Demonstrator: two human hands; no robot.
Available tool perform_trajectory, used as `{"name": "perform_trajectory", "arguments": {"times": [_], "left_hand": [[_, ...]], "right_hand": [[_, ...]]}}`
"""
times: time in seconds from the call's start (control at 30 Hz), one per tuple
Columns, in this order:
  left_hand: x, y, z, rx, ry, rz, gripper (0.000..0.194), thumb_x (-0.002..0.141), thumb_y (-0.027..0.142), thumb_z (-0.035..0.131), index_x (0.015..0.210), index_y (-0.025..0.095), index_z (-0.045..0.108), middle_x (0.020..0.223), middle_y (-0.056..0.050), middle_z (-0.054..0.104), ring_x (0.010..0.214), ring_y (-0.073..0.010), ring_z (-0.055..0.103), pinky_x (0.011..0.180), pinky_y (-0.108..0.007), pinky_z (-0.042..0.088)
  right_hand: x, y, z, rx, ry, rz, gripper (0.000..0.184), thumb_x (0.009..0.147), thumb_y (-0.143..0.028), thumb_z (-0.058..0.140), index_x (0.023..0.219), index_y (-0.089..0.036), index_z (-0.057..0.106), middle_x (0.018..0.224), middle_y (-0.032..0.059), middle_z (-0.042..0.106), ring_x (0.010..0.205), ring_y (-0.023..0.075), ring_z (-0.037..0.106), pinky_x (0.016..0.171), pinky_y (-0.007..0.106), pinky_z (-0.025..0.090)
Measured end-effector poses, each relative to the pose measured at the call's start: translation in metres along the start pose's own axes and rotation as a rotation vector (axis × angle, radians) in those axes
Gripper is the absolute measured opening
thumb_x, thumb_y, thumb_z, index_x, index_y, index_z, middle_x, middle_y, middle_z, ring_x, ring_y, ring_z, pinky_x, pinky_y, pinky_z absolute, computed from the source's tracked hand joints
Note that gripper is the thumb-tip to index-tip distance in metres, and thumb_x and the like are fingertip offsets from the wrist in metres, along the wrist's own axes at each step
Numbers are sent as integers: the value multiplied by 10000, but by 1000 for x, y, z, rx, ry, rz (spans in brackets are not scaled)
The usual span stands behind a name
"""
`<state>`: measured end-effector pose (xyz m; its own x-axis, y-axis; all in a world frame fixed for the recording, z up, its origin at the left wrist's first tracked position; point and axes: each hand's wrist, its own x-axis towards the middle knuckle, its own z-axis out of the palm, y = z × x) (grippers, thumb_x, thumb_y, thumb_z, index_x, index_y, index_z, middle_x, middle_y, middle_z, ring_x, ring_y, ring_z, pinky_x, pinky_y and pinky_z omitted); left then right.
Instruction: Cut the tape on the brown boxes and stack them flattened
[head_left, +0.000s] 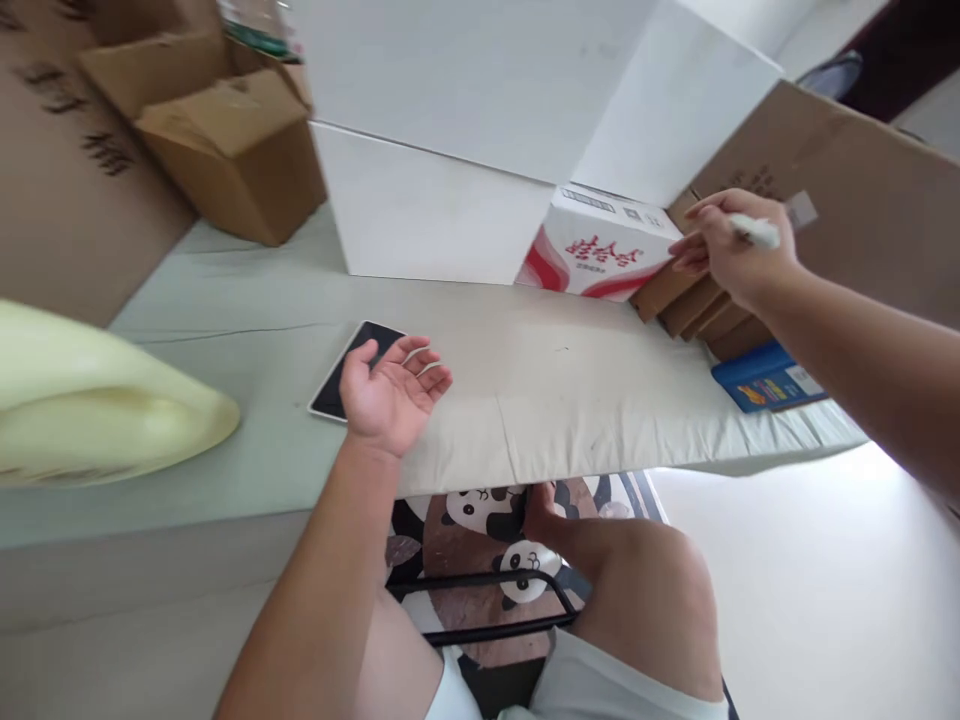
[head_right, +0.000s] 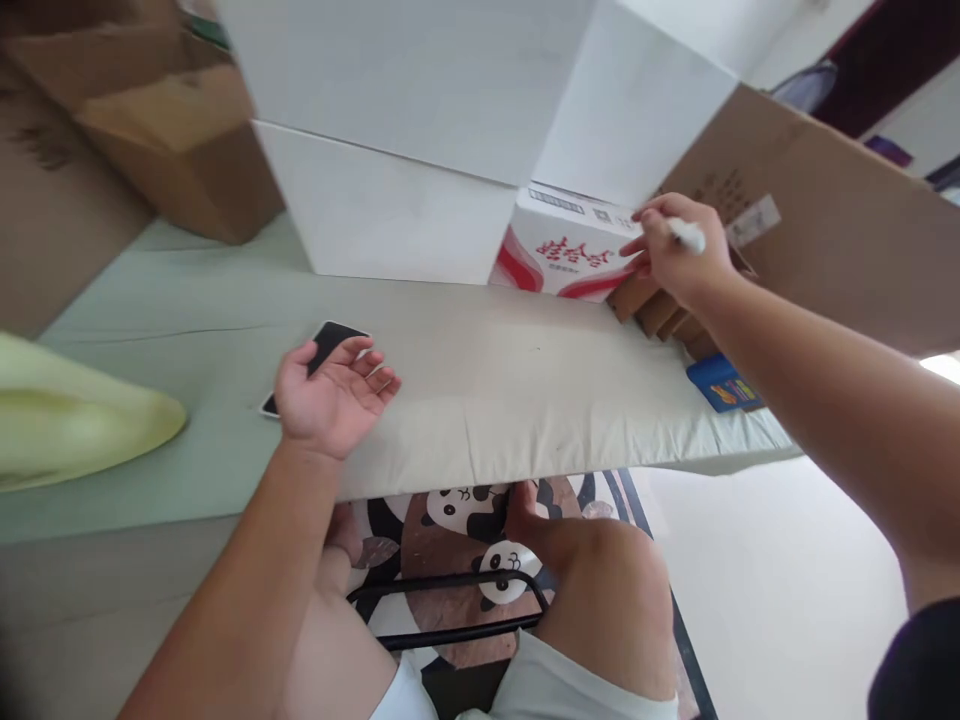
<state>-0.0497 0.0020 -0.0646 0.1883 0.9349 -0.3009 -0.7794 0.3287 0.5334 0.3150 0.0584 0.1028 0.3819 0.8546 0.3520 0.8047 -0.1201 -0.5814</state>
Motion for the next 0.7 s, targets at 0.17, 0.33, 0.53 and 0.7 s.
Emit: {"name": "perform_trajectory", "arguments": {"times": [0.17,0.33,0.53,0.7], "left_hand": [[-16,27,-23,-28,-94,14,425,890,540,474,837,186,704,789,-70,728,677,-218,715,805,-400,578],[-26,51,-43,-123,-121,66,409,880,533,502,822,183,704,775,-64,725,676,-219,714,814,-396,560],[-17,56,-55,-209,-204,42,424,839,532,528,800,169,745,774,-75,735,676,-219,719,779,-369,521],[-10,52,-58,-255,-282,25,434,860,543,524,813,178,753,793,-79,727,697,-224,712,783,-395,507]], "right_hand": [[-48,-116,107,154,-373,-286,48,989,-185,601,961,-194,639,671,3,680,553,105,635,543,201,490],[-73,-219,231,163,-552,-500,50,984,-271,624,955,-236,602,794,-4,698,725,185,714,746,342,608],[-68,-323,336,-9,-465,-655,229,939,-284,694,1068,-258,507,984,-8,668,1017,222,691,1069,501,545],[-40,-364,389,3,-330,-461,316,973,-284,631,944,-227,321,1180,141,644,1239,316,641,1097,658,431]]}}
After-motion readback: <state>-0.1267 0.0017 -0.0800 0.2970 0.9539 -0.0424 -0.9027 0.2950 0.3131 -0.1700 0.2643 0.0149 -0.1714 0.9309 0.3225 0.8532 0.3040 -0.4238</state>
